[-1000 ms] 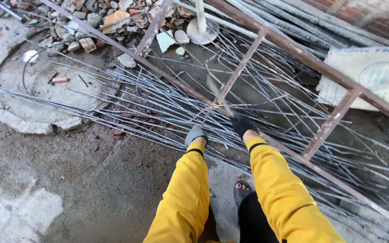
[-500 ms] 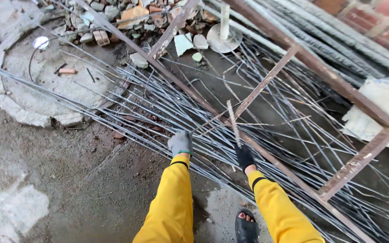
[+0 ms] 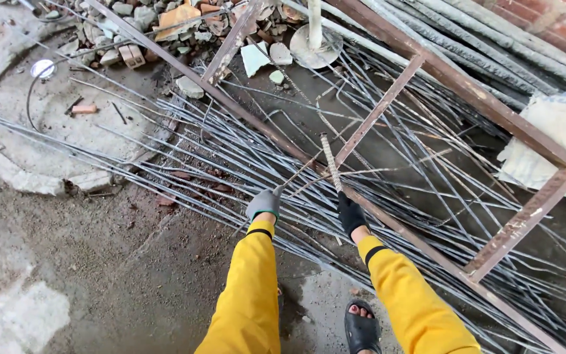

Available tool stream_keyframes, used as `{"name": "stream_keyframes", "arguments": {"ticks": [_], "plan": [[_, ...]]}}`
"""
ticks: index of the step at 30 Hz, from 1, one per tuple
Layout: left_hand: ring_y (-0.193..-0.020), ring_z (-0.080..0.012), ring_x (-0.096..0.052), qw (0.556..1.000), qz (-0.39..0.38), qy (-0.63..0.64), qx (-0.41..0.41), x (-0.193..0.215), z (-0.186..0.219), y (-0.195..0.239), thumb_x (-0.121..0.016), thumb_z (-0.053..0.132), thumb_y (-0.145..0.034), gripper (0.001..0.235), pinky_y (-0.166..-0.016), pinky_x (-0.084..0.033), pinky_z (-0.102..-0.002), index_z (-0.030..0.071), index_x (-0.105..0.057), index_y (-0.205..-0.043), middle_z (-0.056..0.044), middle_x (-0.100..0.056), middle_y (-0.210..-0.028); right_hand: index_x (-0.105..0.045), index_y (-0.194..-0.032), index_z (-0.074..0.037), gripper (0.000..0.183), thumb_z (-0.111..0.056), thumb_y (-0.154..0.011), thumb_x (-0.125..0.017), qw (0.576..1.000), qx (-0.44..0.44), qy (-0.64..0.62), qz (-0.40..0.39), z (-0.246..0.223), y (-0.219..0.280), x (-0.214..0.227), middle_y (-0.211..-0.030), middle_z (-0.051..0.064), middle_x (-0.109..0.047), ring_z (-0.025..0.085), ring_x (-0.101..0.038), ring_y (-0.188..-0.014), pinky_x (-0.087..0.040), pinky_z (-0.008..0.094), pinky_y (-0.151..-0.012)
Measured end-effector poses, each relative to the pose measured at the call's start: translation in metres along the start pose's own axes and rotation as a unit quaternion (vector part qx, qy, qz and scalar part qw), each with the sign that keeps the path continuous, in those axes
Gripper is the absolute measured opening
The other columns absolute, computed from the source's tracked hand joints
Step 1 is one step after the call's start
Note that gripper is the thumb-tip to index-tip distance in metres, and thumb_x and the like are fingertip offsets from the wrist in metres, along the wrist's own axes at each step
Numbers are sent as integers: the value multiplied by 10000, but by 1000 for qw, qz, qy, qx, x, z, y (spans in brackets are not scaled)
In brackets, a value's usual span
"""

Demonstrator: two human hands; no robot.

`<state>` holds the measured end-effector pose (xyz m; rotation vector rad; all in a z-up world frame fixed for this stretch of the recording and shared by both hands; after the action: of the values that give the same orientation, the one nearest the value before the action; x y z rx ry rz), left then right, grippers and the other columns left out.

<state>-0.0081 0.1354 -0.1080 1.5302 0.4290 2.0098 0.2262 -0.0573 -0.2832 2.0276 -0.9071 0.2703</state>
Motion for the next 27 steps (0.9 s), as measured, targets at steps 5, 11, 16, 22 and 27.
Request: {"name": "stream_keyframes", "arguments": {"ticks": [5, 11, 16, 22, 27], "plan": [[-988, -429, -719, 983, -107, 113, -95, -14, 14, -7, -316, 781, -959, 859, -873, -527, -532, 44, -746, -858, -225, -733, -905, -746, -1087, -145, 542, -651, -932, -627, 994, 66, -88, 13, -59, 34, 27, -980, 130, -764, 315, -737, -964, -640, 403, -792], [-1219, -434, -615, 965, -140, 187, -120, -21, 74, 43, -334, 837, -878, 869, -1052, -444, -517, 109, -806, -937, -236, -737, -1104, -720, -1113, -167, 549, -650, -1015, -478, 974, 208, 49, 78, -98, 48, 35, -1019, 189, -741, 430, -658, -1084, -552, 559, -931], [-1406, -421, -486, 968, -159, 177, -85, -107, 65, -24, -200, 618, -1009, 866, -1205, -352, -499, -81, -610, -1315, -334, -576, -1406, -740, -1084, -219, 647, -771, -958, -425, 986, 104, 125, 32, -3, 44, 12, -996, 94, -777, 338, -692, -1095, -545, 487, -997], [-1279, -410, -599, 982, -88, 156, -69, -89, 71, -6, -257, 681, -1020, 785, -1052, -482, -526, 89, -587, -1416, -252, -664, -1302, -757, -1078, -121, 555, -612, -955, -531, 982, 180, 3, 65, -52, 40, 28, -997, 185, -740, 432, -649, -1073, -525, 567, -918], [-1160, -395, -681, 994, -58, 71, -66, -75, 61, -8, -304, 667, -1034, 664, -938, -552, -518, 191, -641, -1352, -192, -732, -1163, -711, -938, -148, 527, -603, -1032, -463, 954, 272, 38, 122, -86, 61, 55, -878, 140, -744, 407, -695, -946, -569, 551, -828]]}}
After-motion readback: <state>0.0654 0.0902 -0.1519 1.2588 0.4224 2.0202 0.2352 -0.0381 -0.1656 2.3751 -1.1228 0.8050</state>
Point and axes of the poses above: each hand's wrist, its own y-axis away from the middle knuckle, its own x-axis out of the back of the hand, z = x × y, the point moved 3 cm from there along -y, towards the middle knuckle
